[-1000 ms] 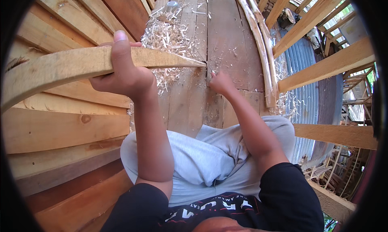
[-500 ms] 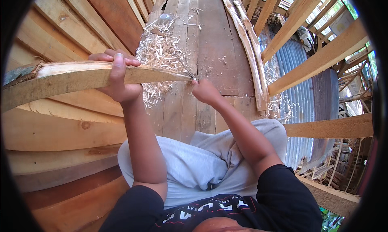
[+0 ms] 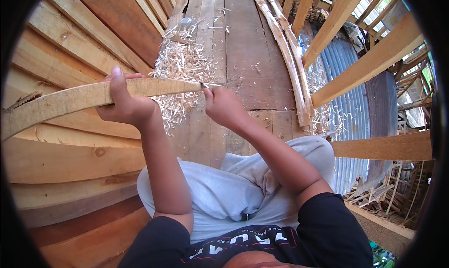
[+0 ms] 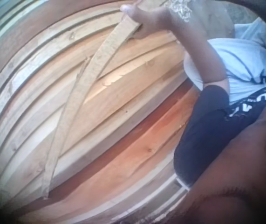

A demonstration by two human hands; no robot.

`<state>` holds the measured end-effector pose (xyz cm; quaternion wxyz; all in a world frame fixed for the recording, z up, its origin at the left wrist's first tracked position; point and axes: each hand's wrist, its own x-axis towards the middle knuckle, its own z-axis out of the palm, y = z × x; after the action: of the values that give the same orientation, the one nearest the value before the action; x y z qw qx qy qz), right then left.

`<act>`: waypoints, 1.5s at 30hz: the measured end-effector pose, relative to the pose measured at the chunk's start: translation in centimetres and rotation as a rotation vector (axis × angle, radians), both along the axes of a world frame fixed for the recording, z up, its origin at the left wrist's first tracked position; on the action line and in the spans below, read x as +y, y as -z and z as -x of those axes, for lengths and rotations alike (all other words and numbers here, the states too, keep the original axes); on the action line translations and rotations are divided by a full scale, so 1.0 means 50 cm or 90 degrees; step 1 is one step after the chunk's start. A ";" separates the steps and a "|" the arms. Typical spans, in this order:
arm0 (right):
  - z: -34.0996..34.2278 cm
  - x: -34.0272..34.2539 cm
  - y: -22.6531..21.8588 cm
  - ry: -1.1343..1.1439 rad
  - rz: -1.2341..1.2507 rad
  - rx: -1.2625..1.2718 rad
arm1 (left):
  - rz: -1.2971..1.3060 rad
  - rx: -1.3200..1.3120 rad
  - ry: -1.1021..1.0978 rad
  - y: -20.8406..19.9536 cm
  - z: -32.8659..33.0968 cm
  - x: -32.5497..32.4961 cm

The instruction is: The person sits on a wooden floor and uses a knife to carve a long, thin piece of wood. They repeatedly shave thin layers from the wood, creating wood shavings that accumulate on the floor.

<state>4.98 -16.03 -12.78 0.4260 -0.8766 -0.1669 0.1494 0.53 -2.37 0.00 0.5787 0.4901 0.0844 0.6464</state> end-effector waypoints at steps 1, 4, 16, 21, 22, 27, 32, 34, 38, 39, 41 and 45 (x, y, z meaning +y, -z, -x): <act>0.007 -0.003 -0.023 -0.018 -0.013 -0.013 | 0.016 0.001 -0.006 -0.002 -0.003 -0.007; -0.004 -0.008 0.018 -0.014 -0.066 -0.011 | 0.050 0.002 -0.024 -0.007 -0.010 -0.020; -0.063 -0.088 0.216 -0.021 0.158 0.038 | 0.033 0.023 -0.025 0.007 -0.006 -0.015; 0.019 -0.002 -0.043 -0.036 -0.012 0.043 | 0.004 0.004 -0.065 0.005 0.002 -0.006; 0.025 -0.002 -0.051 -0.040 -0.035 0.045 | 0.015 0.008 -0.076 0.007 -0.001 -0.006; -0.045 -0.081 0.128 0.016 0.069 0.122 | 0.030 0.024 -0.045 0.007 -0.001 -0.015; -0.027 -0.026 0.044 0.004 0.041 0.108 | 0.018 0.019 -0.082 0.002 -0.001 -0.014; -0.045 -0.034 0.110 0.061 0.038 0.136 | 0.026 0.035 -0.049 0.009 0.001 -0.013; -0.066 -0.064 0.193 0.032 0.223 0.078 | 0.007 -0.033 0.093 0.025 0.004 0.014; -0.064 -0.065 0.199 0.036 0.230 0.074 | -0.019 -0.035 0.125 0.024 0.005 0.023; -0.051 -0.064 0.157 0.042 0.245 0.062 | -0.072 -0.042 0.185 0.018 0.007 0.037; -0.072 -0.090 0.172 0.036 0.330 0.033 | -0.127 -0.023 0.241 0.017 0.024 0.041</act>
<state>8.57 -20.51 -21.36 0.1950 -0.9568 -0.0873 0.1973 -0.67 -0.33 -0.85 0.6398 0.5405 -0.0838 0.5399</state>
